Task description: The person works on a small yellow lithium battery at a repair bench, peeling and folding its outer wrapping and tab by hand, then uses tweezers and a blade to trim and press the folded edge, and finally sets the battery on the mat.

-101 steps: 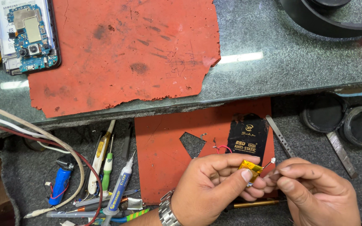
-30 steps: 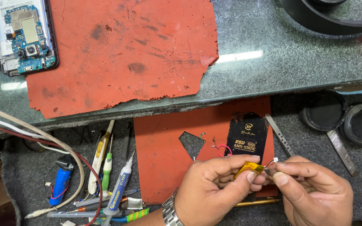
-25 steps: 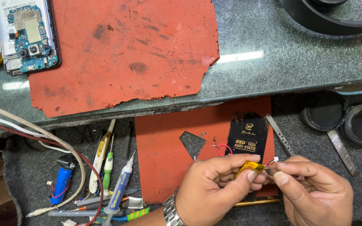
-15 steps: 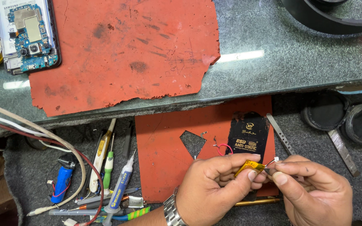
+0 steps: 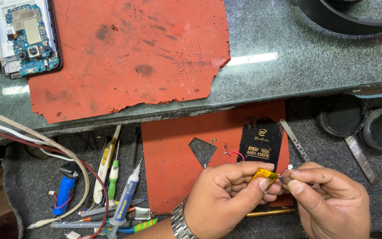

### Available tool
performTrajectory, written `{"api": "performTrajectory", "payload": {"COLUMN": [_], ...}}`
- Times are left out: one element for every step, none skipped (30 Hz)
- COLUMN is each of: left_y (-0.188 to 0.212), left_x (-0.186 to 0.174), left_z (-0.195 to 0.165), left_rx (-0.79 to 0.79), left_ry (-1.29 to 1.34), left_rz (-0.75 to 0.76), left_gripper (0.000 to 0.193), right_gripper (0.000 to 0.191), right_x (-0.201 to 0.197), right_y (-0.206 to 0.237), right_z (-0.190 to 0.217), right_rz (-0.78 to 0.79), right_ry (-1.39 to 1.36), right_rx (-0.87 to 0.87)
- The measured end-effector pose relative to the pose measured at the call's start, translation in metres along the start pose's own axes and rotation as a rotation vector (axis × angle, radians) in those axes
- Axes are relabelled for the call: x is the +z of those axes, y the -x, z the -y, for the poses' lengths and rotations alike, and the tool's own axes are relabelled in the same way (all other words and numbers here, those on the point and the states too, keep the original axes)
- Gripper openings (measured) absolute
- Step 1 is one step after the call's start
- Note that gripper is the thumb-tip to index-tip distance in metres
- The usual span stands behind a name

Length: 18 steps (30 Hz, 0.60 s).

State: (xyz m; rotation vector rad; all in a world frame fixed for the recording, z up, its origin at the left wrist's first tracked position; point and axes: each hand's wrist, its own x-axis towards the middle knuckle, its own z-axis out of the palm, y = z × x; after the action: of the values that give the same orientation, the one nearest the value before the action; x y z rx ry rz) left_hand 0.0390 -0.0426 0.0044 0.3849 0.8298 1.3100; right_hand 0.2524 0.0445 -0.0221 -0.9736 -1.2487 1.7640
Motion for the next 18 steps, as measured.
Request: {"api": "performTrajectory", "payload": {"left_y": [0.0006,0.0003,0.0004,0.001,0.0015,0.0013,0.0016,0.0023,0.0028,0.0027,0.003,0.0034,0.0038,0.0035,0.0033,0.0028,0.0023,0.0015], "left_x": [-0.0001,-0.0001,-0.0002,0.0001,0.0001,0.0003,0.0002,0.0002,0.0001,0.0003,0.0004,0.0006,0.0003,0.0005,0.0007,0.0007,0.0008,0.0014], "left_z": [0.0006,0.0012,0.0017,0.0024,0.0029,0.0031,0.0033,0.0033,0.0032,0.0031,0.0031,0.0031,0.003,0.0031,0.0033,0.0035,0.0039,0.0044], "left_rx": [0.002,0.005,0.008,0.013,0.019,0.025,0.024,0.023,0.022,0.025,0.027,0.029,0.024,0.02,0.015,0.01,0.004,-0.001], "left_ry": [0.001,0.001,0.0,-0.002,-0.004,-0.008,-0.012,-0.016,-0.02,-0.018,-0.016,-0.013,-0.012,-0.01,-0.009,0.009,0.028,0.047], "left_rz": [0.002,0.004,0.006,0.004,0.003,0.002,0.001,0.0,-0.001,0.002,0.004,0.006,0.004,0.004,0.003,0.003,0.003,0.003], "left_gripper": [0.034,0.034,0.034,0.034,0.034,0.034,0.034,0.034,0.034,0.034,0.034,0.034,0.034,0.034,0.034,0.034,0.033,0.033], "right_gripper": [0.017,0.017,0.017,0.017,0.017,0.018,0.016,0.014,0.012,0.012,0.012,0.012,0.012,0.011,0.011,0.011,0.011,0.011], "right_x": [-0.0001,-0.0006,-0.0008,-0.0012,-0.0015,-0.0021,-0.0028,-0.0037,-0.0045,-0.0056,-0.0065,-0.0072,-0.0075,-0.0079,-0.0079,-0.0078,-0.0074,-0.0072], "right_y": [0.0005,0.0006,0.0011,0.0018,0.0025,0.0028,0.0032,0.0033,0.0036,0.0037,0.0039,0.0041,0.0043,0.0042,0.0043,0.0041,0.0041,0.0039], "right_z": [-0.0002,-0.0003,-0.0008,-0.0011,-0.0018,-0.0024,-0.0029,-0.0034,-0.0039,-0.0041,-0.0043,-0.0044,-0.0048,-0.0048,-0.0048,-0.0047,-0.0045,-0.0038], "right_rz": [0.002,0.005,0.008,0.015,0.022,0.029,0.035,0.042,0.048,0.051,0.053,0.056,0.059,0.061,0.063,0.06,0.058,0.055], "right_ry": [0.006,0.011,0.016,0.006,-0.005,-0.016,-0.013,-0.01,-0.006,0.002,0.01,0.018,0.024,0.031,0.037,0.035,0.033,0.032], "right_rx": [-0.002,-0.006,-0.01,-0.02,-0.03,-0.041,-0.05,-0.058,-0.068,-0.07,-0.07,-0.071,-0.079,-0.086,-0.094,-0.092,-0.089,-0.085]}}
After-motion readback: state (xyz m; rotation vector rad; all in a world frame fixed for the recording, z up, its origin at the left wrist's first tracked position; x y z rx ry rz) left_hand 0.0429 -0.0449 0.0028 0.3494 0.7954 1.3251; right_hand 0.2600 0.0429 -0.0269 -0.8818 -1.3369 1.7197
